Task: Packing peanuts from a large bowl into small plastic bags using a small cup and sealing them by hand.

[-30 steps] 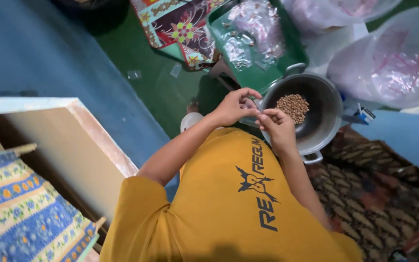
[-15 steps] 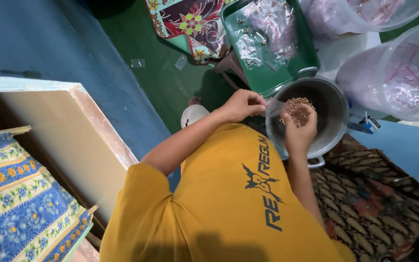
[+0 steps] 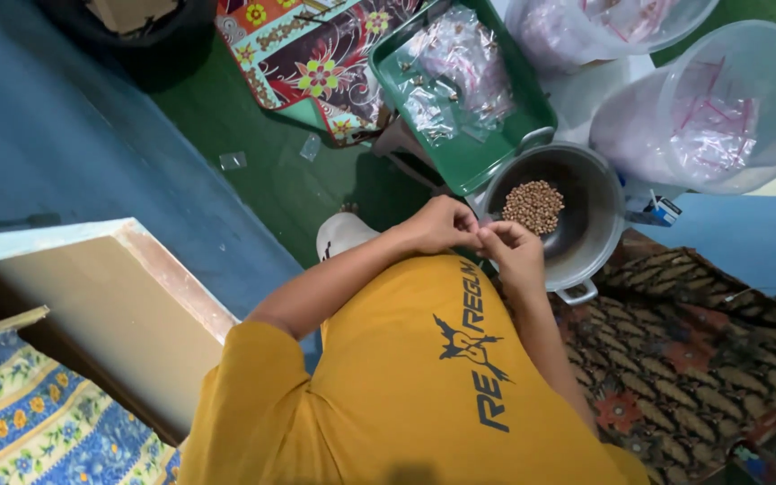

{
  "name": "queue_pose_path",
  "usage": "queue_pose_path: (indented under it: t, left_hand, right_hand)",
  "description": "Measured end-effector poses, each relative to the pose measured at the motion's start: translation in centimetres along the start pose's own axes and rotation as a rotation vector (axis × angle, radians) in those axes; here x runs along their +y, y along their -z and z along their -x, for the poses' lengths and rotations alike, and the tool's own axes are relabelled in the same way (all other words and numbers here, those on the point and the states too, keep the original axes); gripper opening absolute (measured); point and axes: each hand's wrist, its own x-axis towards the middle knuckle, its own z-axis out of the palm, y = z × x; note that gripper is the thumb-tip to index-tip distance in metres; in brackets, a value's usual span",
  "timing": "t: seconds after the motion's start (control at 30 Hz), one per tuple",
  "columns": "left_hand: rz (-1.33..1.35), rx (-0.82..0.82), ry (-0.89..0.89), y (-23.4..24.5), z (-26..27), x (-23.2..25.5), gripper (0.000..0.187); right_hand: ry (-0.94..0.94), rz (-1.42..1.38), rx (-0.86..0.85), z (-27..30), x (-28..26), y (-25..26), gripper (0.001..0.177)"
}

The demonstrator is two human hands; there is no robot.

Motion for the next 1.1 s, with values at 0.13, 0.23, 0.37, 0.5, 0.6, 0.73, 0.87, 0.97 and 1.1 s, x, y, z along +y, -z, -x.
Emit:
queue_pose_path:
  t: [0.13,0.23,0.37,0.5,0.6,0.73,0.87,0.97,1.1]
  left_hand:
    - [0.15,-0.062,0.024,0.6,0.4,0.0,0.015]
    - [0.272,-0.096,0.024,0.4,-0.1,-0.9,0.012]
    - [0.083,-0.058,0.015,-0.1,-0.6,-0.9,0.018]
    - [0.008,0.005,-0.002,-0.4,0.1,1.4,0.022]
    - [-0.104,0.079,-0.135,-1.2,1.0,3.2,0.028]
    - [-0.221,0.183,-0.17,-2.5,1.0,3.6,0.026]
    - [-0.342,0.268,-0.174,-3.7,0.2,3.2,0.028]
    - [-0.451,0.248,-0.159,-4.5,-0.6,3.3,0.018]
    - [-0.392,0.267,-0.222,-5.3,0.5,7.4,0.011]
  right_hand:
    - [-0.074,-0.093,0.018,-0.2,0.6,-0.1,0.015]
    - [-0.024,0.005,0.024,-0.7,1.3,-0.4,0.012]
    - [0.09,0.478,0.113,-1.2,1.5,-0.4,0.012]
    - [0.139,0.575,0.161,-0.4,-1.5,-1.1,0.012]
    - [0.182,0.569,0.181,0.1,-2.2,-0.9,0.011]
    - [0.306,0.557,0.186,0.6,-2.7,0.1,0.009]
    - [0.428,0.595,0.206,0.5,-2.2,2.0,0.009]
    - [0.414,0.598,0.162,1.3,-2.9,3.2,0.01]
    - [0.297,0.366,0.169,1.0,-2.0,4.7,0.012]
